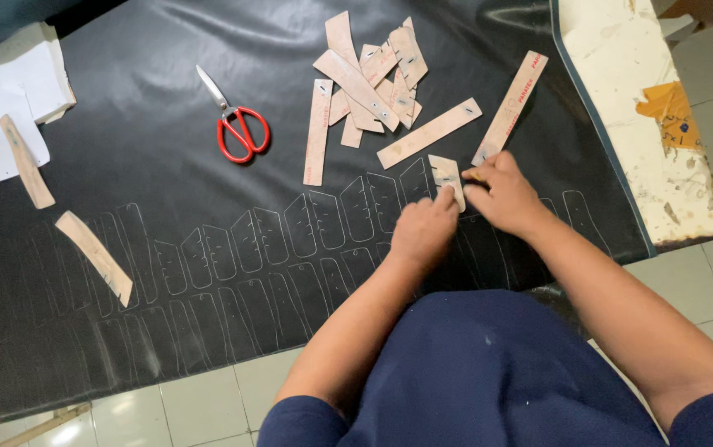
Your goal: The person places a small cardboard template onto a large black sheet of fabric marked with white outlines. Using a small tool, they trace or mark along the template's edges. The template is then lifted and moved to a new position to repeat the process.
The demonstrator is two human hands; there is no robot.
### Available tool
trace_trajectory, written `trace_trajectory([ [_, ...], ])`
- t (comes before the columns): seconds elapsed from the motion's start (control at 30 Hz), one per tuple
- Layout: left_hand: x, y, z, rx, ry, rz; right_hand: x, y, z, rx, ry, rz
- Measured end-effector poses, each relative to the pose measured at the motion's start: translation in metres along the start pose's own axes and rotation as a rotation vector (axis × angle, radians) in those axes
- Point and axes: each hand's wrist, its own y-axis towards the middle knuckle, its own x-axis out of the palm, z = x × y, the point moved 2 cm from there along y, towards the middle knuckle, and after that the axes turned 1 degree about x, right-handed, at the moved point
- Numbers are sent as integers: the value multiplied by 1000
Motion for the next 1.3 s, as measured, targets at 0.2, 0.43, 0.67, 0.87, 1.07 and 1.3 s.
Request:
trace_trajectory([
  [0.2,18,-9,24,17,112,82,-26,20,-35,-71,40,26],
  [0.43,47,-9,19,-169,-251,-78,-9,29,-51,-93,52,-294],
  [0.67,68,-13,18,94,53,10,2,25,-51,-136,-40,-256],
  [0.87,46,-9,16,-182,-241,-49,-3,25,-48,-155,-90,-173],
  [1.07,30,-8,16,-135,-211,-17,2,27,-46,-108,-37,-161],
  [1.3,12,-7,17,-195,-245,97,1,34,-43,-117,-84,-115],
])
